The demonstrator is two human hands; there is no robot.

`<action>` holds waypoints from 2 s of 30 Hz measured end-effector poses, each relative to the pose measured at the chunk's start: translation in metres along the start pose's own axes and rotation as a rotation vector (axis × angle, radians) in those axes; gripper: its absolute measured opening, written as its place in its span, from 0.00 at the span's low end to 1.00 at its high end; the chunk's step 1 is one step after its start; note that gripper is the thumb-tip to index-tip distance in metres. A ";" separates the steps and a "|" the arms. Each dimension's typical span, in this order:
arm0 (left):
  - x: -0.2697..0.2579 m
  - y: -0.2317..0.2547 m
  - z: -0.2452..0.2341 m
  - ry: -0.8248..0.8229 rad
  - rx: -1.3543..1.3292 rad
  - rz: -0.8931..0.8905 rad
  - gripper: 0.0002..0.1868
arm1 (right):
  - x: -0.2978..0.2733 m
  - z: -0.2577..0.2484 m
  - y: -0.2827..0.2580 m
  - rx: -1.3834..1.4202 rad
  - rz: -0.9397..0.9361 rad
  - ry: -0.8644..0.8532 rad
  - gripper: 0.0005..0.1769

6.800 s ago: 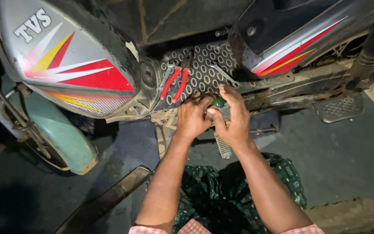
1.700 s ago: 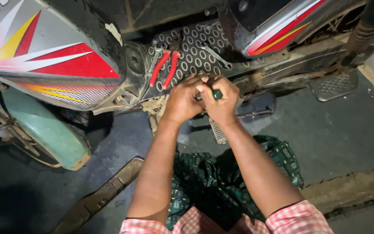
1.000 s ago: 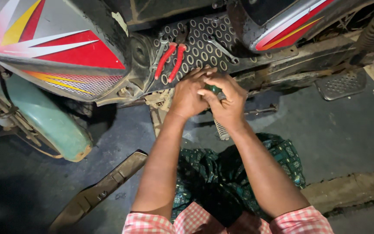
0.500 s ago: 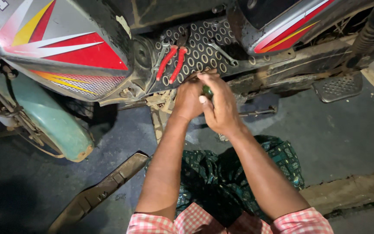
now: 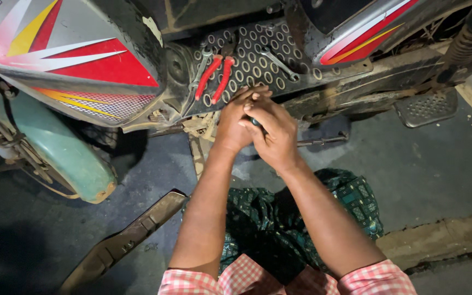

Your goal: The person is working on the lower engine area of a motorcycle, using a green-handled screwdriver to tighten or adjust a bolt. The person is sitting on the floor, and tools like pliers and a wrench are visible on the motorcycle's footrest.

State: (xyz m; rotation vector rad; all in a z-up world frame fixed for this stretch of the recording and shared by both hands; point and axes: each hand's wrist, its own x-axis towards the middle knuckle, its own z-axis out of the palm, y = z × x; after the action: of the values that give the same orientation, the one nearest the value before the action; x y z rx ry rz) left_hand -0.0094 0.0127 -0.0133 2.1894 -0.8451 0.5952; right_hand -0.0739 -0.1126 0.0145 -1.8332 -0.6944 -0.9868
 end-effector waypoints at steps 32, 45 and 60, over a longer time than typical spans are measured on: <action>-0.018 -0.034 -0.090 -0.035 0.429 -0.079 0.23 | 0.012 0.021 0.022 0.121 0.102 -0.273 0.13; -0.057 -0.007 -0.086 0.130 0.168 0.010 0.20 | 0.020 0.037 0.009 0.024 0.015 -0.263 0.14; -0.064 -0.032 -0.064 0.208 0.183 -0.028 0.22 | 0.020 0.045 -0.009 0.034 -0.021 -0.243 0.23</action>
State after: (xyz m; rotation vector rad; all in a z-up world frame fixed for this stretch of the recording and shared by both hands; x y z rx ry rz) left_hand -0.0402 0.1023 -0.0260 2.2485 -0.6718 0.8996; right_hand -0.0553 -0.0673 0.0232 -1.9380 -0.8727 -0.7679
